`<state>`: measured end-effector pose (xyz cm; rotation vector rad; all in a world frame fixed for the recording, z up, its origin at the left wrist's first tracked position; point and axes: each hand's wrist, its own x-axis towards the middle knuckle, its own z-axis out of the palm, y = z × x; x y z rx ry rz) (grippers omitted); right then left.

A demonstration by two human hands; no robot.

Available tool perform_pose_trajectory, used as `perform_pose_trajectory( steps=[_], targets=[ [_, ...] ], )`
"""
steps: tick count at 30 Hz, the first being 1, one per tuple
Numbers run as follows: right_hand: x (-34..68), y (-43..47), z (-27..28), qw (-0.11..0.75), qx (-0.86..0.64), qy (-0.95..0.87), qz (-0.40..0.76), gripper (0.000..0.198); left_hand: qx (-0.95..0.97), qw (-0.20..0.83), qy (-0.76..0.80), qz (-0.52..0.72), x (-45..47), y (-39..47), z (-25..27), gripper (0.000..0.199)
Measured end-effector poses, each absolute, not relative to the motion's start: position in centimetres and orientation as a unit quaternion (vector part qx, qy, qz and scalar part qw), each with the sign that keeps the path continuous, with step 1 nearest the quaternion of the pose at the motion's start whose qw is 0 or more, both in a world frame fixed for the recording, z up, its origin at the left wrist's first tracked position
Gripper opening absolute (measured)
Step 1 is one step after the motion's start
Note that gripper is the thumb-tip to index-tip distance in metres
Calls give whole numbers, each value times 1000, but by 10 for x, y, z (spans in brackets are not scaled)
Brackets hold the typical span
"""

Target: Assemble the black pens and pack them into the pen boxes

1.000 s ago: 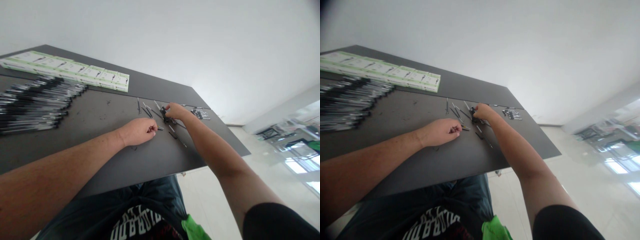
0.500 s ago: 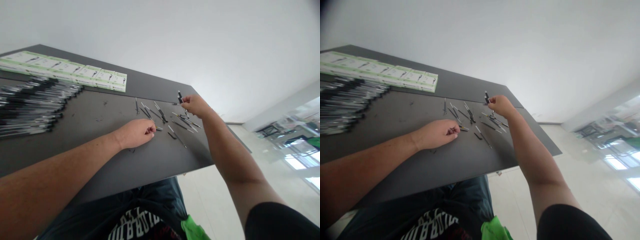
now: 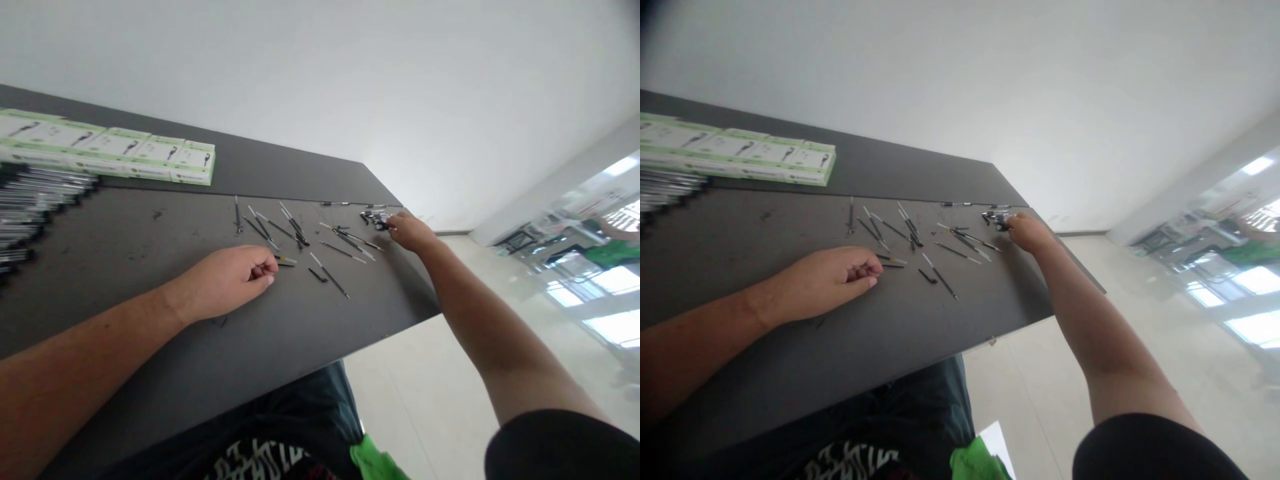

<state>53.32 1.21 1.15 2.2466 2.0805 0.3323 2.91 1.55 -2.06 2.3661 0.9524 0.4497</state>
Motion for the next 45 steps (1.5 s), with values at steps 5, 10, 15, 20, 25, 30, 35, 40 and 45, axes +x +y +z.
perform_pose_trajectory(
  steps=[5, 10, 15, 20, 25, 30, 35, 40, 45],
  targets=[
    [550, 15, -11, 14, 739, 666, 104, 33, 873, 287, 355, 175, 25, 18, -26, 31],
    [558, 19, -23, -25, 759, 641, 113, 34, 869, 291, 363, 168, 22, 19, -27, 33],
    [562, 20, -28, -55, 764, 633, 116, 32, 869, 288, 368, 167, 20, 19, -27, 35],
    [562, 22, -27, -75, 767, 627, 118, 30, 871, 283, 365, 168, 20, 20, -29, 35],
    [565, 14, -22, -81, 775, 616, 118, 29, 870, 279, 371, 164, 20, 21, -30, 35],
    [566, 5, -22, -68, 772, 625, 99, 26, 870, 280, 369, 166, 18, 22, -32, 36],
    [563, 7, -24, -64, 768, 631, 94, 36, 875, 268, 366, 171, 17, 22, -33, 35],
    [559, 7, -26, -68, 771, 626, 98, 36, 875, 267, 368, 169, 19, 20, -28, 33],
    [555, 11, -27, -70, 772, 623, 99, 25, 878, 267, 358, 171, 18, 20, -26, 31]
  ],
)
